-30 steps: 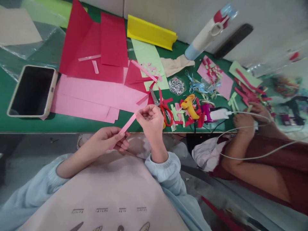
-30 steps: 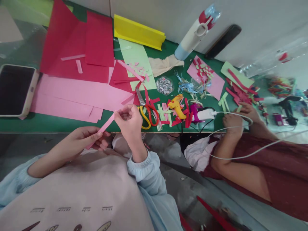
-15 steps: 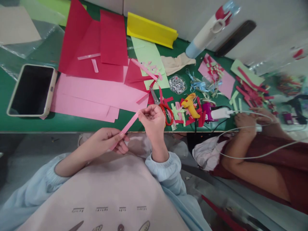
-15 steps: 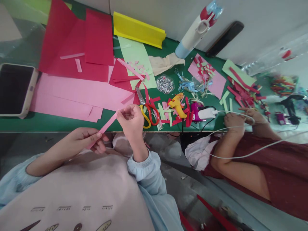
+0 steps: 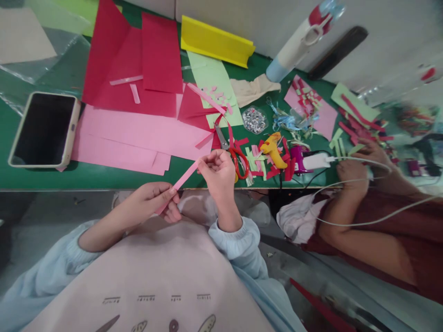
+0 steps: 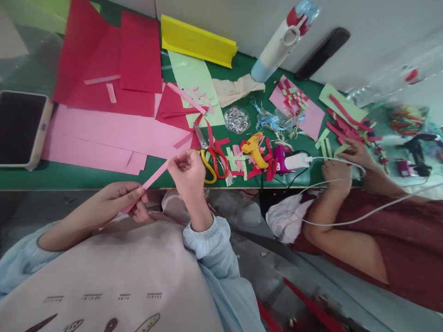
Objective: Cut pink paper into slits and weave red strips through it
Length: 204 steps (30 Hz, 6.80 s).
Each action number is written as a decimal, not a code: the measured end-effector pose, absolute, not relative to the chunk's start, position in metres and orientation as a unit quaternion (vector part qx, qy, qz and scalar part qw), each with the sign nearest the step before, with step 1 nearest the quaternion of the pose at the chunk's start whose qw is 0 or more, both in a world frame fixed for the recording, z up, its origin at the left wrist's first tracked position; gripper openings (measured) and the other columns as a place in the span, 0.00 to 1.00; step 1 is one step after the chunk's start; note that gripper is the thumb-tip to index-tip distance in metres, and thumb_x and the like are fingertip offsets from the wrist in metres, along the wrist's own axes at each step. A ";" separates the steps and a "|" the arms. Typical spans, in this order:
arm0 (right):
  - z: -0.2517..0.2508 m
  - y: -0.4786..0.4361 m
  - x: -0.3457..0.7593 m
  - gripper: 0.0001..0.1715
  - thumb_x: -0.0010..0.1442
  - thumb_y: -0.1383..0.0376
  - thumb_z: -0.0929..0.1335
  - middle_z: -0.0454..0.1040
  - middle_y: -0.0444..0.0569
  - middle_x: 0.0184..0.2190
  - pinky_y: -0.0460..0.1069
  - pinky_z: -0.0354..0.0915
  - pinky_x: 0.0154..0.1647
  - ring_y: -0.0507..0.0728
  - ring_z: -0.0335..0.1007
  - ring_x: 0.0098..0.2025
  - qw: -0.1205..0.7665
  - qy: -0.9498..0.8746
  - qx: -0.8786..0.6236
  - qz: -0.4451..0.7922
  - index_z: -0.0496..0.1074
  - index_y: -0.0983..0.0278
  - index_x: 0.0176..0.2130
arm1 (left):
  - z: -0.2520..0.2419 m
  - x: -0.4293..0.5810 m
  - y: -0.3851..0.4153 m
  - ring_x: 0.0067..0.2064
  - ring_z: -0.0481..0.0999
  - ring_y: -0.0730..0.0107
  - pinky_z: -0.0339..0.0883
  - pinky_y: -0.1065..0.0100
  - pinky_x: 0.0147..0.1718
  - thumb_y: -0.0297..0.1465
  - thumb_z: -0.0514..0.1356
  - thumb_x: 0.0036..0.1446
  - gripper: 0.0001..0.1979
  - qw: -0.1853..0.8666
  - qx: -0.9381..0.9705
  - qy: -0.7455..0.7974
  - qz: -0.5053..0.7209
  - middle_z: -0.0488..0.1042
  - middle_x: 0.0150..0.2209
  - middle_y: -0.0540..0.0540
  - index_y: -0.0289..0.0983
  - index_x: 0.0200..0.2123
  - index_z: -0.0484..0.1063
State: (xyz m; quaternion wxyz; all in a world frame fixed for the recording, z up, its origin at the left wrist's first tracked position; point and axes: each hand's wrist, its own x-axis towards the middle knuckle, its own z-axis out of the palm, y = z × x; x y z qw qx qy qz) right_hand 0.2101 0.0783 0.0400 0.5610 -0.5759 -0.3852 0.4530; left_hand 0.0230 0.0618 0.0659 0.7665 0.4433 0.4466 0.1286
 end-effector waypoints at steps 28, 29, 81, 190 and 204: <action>0.030 0.083 0.227 0.21 0.50 0.60 0.74 0.72 0.36 0.25 0.45 0.72 0.30 0.47 0.72 0.25 0.588 -0.368 -0.555 0.459 0.58 0.60 0.34 | 0.057 0.011 0.061 0.28 0.81 0.68 0.78 0.69 0.31 0.48 0.61 0.59 0.20 0.772 0.471 0.416 0.095 0.82 0.27 0.43 0.36 0.34 0.76; 0.030 0.083 0.228 0.22 0.51 0.60 0.74 0.72 0.36 0.25 0.45 0.72 0.30 0.47 0.72 0.25 0.590 -0.367 -0.555 0.457 0.58 0.60 0.34 | 0.057 0.011 0.061 0.28 0.81 0.68 0.78 0.69 0.31 0.48 0.61 0.59 0.20 0.771 0.472 0.417 0.093 0.82 0.27 0.43 0.36 0.34 0.76; 0.044 0.062 0.181 0.22 0.44 0.49 0.77 0.77 0.47 0.26 0.41 0.58 0.16 0.45 0.60 0.20 0.440 -0.258 -0.479 0.714 0.77 0.65 0.22 | 0.042 -0.016 0.047 0.32 0.84 0.70 0.81 0.72 0.31 0.28 0.63 0.60 0.09 0.135 0.808 0.400 0.411 0.84 0.34 0.55 0.49 0.38 0.81; 0.037 0.074 0.161 0.21 0.66 0.59 0.69 0.71 0.55 0.58 0.57 0.60 0.61 0.63 0.63 0.59 0.135 -0.872 -0.456 0.116 0.72 0.64 0.55 | 0.006 -0.074 0.019 0.44 0.80 0.59 0.74 0.56 0.47 0.19 0.63 0.57 0.13 -0.028 0.884 0.352 0.308 0.83 0.42 0.44 0.37 0.45 0.77; 0.022 0.067 0.139 0.21 0.70 0.54 0.63 0.74 0.56 0.53 0.56 0.61 0.55 0.61 0.66 0.53 0.111 -0.884 -0.443 0.100 0.74 0.63 0.53 | -0.009 -0.084 0.002 0.42 0.80 0.61 0.75 0.59 0.44 0.26 0.67 0.57 0.16 -0.001 0.861 0.387 0.329 0.83 0.41 0.45 0.38 0.49 0.75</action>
